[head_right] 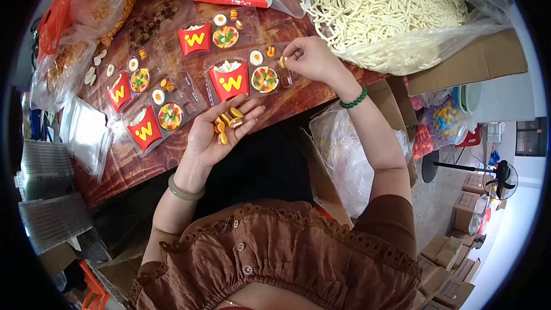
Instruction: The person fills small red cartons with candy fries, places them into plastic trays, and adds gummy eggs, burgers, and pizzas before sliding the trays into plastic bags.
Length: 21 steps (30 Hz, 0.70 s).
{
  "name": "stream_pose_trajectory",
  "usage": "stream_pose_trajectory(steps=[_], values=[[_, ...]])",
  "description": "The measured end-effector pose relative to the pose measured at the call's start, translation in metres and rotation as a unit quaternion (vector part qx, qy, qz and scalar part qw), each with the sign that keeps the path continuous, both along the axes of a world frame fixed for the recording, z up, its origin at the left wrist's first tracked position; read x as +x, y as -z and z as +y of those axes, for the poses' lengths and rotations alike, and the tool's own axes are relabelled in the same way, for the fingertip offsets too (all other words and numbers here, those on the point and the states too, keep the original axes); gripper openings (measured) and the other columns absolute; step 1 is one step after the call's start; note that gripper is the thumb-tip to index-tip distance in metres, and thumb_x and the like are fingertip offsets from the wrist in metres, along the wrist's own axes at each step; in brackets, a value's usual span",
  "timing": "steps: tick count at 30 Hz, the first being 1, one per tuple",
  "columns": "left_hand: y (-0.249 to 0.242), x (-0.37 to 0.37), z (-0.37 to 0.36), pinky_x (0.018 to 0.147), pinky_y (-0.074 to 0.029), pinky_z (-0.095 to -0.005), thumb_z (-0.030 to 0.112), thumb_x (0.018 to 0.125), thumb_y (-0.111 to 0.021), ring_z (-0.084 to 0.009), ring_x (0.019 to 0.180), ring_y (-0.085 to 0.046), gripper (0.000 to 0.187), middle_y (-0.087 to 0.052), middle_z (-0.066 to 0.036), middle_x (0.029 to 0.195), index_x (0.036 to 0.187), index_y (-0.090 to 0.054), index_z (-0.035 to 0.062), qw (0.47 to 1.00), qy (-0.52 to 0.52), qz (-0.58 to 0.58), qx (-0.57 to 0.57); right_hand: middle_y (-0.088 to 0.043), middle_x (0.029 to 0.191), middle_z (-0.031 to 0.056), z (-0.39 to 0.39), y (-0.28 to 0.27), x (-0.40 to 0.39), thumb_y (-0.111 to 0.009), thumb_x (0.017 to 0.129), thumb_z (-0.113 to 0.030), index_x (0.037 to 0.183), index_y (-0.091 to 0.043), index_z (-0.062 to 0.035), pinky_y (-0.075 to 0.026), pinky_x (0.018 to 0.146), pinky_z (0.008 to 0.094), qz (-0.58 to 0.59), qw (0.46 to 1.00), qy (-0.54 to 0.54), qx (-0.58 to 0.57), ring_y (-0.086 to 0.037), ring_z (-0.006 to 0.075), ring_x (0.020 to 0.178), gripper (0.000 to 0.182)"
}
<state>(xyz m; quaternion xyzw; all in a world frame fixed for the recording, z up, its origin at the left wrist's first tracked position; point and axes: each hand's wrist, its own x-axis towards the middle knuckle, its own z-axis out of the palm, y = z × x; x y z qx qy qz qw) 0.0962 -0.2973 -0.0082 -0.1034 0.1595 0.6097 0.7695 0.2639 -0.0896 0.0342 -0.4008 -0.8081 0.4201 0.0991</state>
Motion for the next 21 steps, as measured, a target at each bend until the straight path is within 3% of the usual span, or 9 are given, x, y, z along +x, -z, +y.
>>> stream_pose_trajectory(steps=[3, 13, 15, 17, 19, 21], values=[[0.002, 0.000, 0.002, 0.100, -0.045, -0.0442, 0.019, 0.100, -0.032, -0.0390, 0.123, -0.046, 0.038, -0.045, -0.024, 0.133, 0.128, -0.041, -0.0058, 1.000, -0.015, -0.012, -0.014, -0.066, 0.074, 0.0073, 0.003, 0.015, -0.006, -0.067, 0.076, -0.008, 0.086, -0.066, 0.0046, -0.050, 0.064, 0.0248, -0.033, 0.996, -0.038, 0.070, -0.061, 0.0098, 0.068, 0.016], [0.009, -0.002, 0.002, 0.100, -0.044, -0.0445, 0.020, 0.100, -0.034, -0.0372, 0.122, -0.047, 0.037, -0.045, -0.022, 0.134, 0.127, -0.044, -0.0033, 1.000, -0.021, -0.011, -0.011, -0.065, 0.072, 0.0115, -0.004, 0.022, -0.016, -0.066, 0.078, -0.009, 0.087, -0.066, 0.0033, -0.050, 0.059, 0.0285, -0.038, 0.984, -0.072, 0.160, -0.062, 0.0161, 0.063, 0.015], [0.006, -0.005, 0.001, 0.100, -0.043, -0.0468, 0.021, 0.100, -0.034, -0.0372, 0.122, -0.047, 0.037, -0.046, -0.021, 0.134, 0.128, -0.043, -0.0012, 0.999, -0.021, -0.033, 0.005, -0.062, 0.073, 0.0108, -0.010, 0.014, -0.014, -0.067, 0.080, -0.010, 0.086, -0.066, 0.0011, -0.047, 0.055, 0.0305, -0.032, 0.946, -0.113, 0.302, -0.059, 0.0174, 0.061, 0.012], [-0.005, -0.009, -0.003, 0.100, -0.043, -0.0462, 0.021, 0.100, -0.033, -0.0365, 0.121, -0.048, 0.037, -0.047, -0.020, 0.133, 0.128, -0.043, -0.0013, 0.999, -0.032, -0.029, 0.007, -0.060, 0.073, 0.0091, -0.028, -0.005, -0.021, -0.068, 0.080, -0.012, 0.088, -0.067, -0.0012, -0.044, 0.053, 0.0302, -0.001, 0.954, -0.083, 0.288, -0.056, 0.0168, 0.059, 0.013], [-0.006, -0.012, -0.005, 0.100, -0.044, -0.0456, 0.021, 0.100, -0.032, -0.0358, 0.120, -0.050, 0.037, -0.048, -0.020, 0.132, 0.128, -0.043, -0.0014, 0.999, -0.042, -0.025, 0.010, -0.061, 0.074, 0.0088, -0.051, -0.032, -0.033, -0.070, 0.080, -0.012, 0.089, -0.066, -0.0010, -0.043, 0.053, 0.0281, 0.061, 0.978, -0.145, 0.139, -0.056, 0.0166, 0.060, 0.015], [-0.004, -0.016, -0.006, 0.098, -0.045, -0.0442, 0.021, 0.101, -0.031, -0.0312, 0.113, -0.054, 0.037, -0.053, -0.018, 0.125, 0.127, -0.044, -0.0007, 0.998, -0.052, 0.003, 0.046, -0.061, 0.075, 0.0078, -0.074, -0.044, -0.049, -0.070, 0.079, -0.012, 0.090, -0.066, -0.0012, -0.043, 0.052, 0.0264, 0.105, 0.962, -0.225, 0.112, -0.056, 0.0165, 0.061, 0.016]])
